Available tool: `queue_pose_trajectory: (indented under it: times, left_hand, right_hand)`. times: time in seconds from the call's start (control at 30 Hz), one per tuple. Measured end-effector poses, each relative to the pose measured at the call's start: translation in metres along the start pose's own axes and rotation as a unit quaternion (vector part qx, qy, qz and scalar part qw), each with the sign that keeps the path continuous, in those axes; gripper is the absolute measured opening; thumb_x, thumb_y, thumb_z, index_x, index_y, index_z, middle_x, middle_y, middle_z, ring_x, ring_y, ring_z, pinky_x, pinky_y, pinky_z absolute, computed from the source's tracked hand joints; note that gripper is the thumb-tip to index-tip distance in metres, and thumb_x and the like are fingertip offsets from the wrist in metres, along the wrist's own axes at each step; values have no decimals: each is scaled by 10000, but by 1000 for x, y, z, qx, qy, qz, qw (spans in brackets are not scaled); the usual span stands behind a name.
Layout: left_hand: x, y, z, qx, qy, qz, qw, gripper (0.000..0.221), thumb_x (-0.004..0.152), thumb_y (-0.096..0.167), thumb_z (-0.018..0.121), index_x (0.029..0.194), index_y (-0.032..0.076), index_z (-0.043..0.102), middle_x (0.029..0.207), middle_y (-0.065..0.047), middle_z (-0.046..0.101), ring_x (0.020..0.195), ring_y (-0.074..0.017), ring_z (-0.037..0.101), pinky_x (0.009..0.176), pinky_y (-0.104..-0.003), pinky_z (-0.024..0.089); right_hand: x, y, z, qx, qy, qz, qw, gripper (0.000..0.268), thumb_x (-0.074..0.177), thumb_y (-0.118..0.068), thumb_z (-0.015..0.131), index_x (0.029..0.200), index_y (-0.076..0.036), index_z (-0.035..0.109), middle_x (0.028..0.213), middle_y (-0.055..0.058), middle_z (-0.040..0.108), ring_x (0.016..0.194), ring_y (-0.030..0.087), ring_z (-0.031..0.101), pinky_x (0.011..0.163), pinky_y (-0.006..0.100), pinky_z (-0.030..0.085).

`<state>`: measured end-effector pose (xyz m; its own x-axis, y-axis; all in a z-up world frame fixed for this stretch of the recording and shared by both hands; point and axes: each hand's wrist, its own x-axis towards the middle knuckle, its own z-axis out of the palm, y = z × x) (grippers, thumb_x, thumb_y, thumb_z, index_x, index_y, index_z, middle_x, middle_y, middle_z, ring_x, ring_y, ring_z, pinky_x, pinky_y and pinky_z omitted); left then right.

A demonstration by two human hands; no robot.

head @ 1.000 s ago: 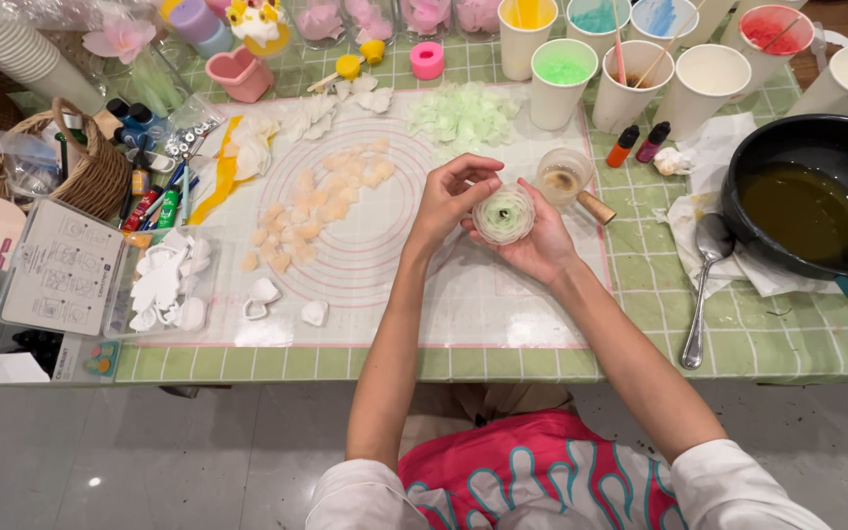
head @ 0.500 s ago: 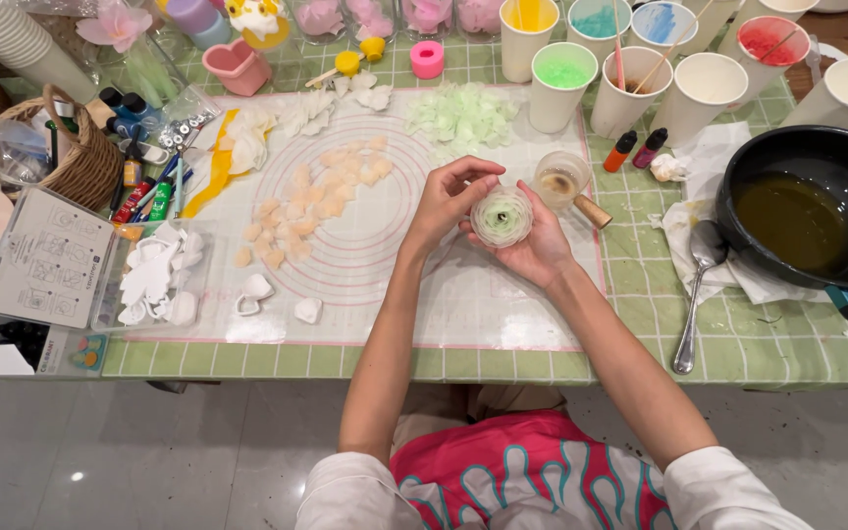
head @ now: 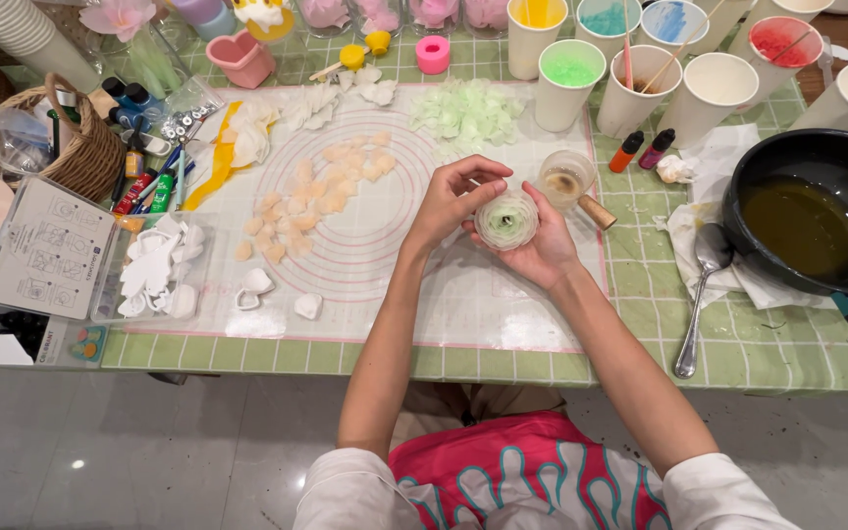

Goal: Assembling a flower-shaped candle by layering wax petals and adjusting the wick.

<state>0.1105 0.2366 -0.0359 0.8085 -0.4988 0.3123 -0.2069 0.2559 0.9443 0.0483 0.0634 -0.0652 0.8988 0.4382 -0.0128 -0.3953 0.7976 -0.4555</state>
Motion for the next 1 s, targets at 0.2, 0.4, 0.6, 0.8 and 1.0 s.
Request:
queue_pose_trajectory:
  times: [0.2,0.4,0.6,0.8,1.0]
  left_hand:
    - [0,-1,-5,48,-27,38,998,175,965,116,738,1122,43,760,1001,-28,742,889,-92,648,786,-237,534]
    - [-3,14,0,-30,-36,28,999,254,972,151,714,1198,36,701,1086,-11,720,979,-92,686,798,-244,568]
    - [-3,13,-13,-28,-15,-27,999,313,972,153,717,1257,23,693,1087,-62,739,937,-104,651,706,-238,493]
    - [-3,8,-9,-33,-45,1,998,205,948,97,750,1134,12,736,1187,-52,694,1030,-117,687,811,-273,586]
    - [-1,2,-14,-27,-8,-34,999,185,983,155,727,1117,28,737,1105,-29,725,989,-103,670,796,-254,553]
  right_hand:
    - [1,2,-12,19,18,5,1000,472,1111,-361,377,1419,-34,522,1370,199,625,1204,455,632,1030,543,539]
    - [1,2,-7,-11,46,-43,998,423,1055,-280,417,1404,-59,509,1384,162,607,1244,412,621,1073,564,510]
    - [-3,3,18,-128,22,-102,986,456,1104,-347,372,1444,-65,485,1435,133,564,1296,349,603,1118,542,485]
    - [-4,1,21,-107,25,-107,988,560,1128,-436,306,1485,-29,448,1521,157,519,1343,275,563,1139,522,461]
    - [-5,-2,16,-6,24,-48,999,559,1141,-348,292,1568,5,367,1568,163,476,1420,323,515,1202,552,444]
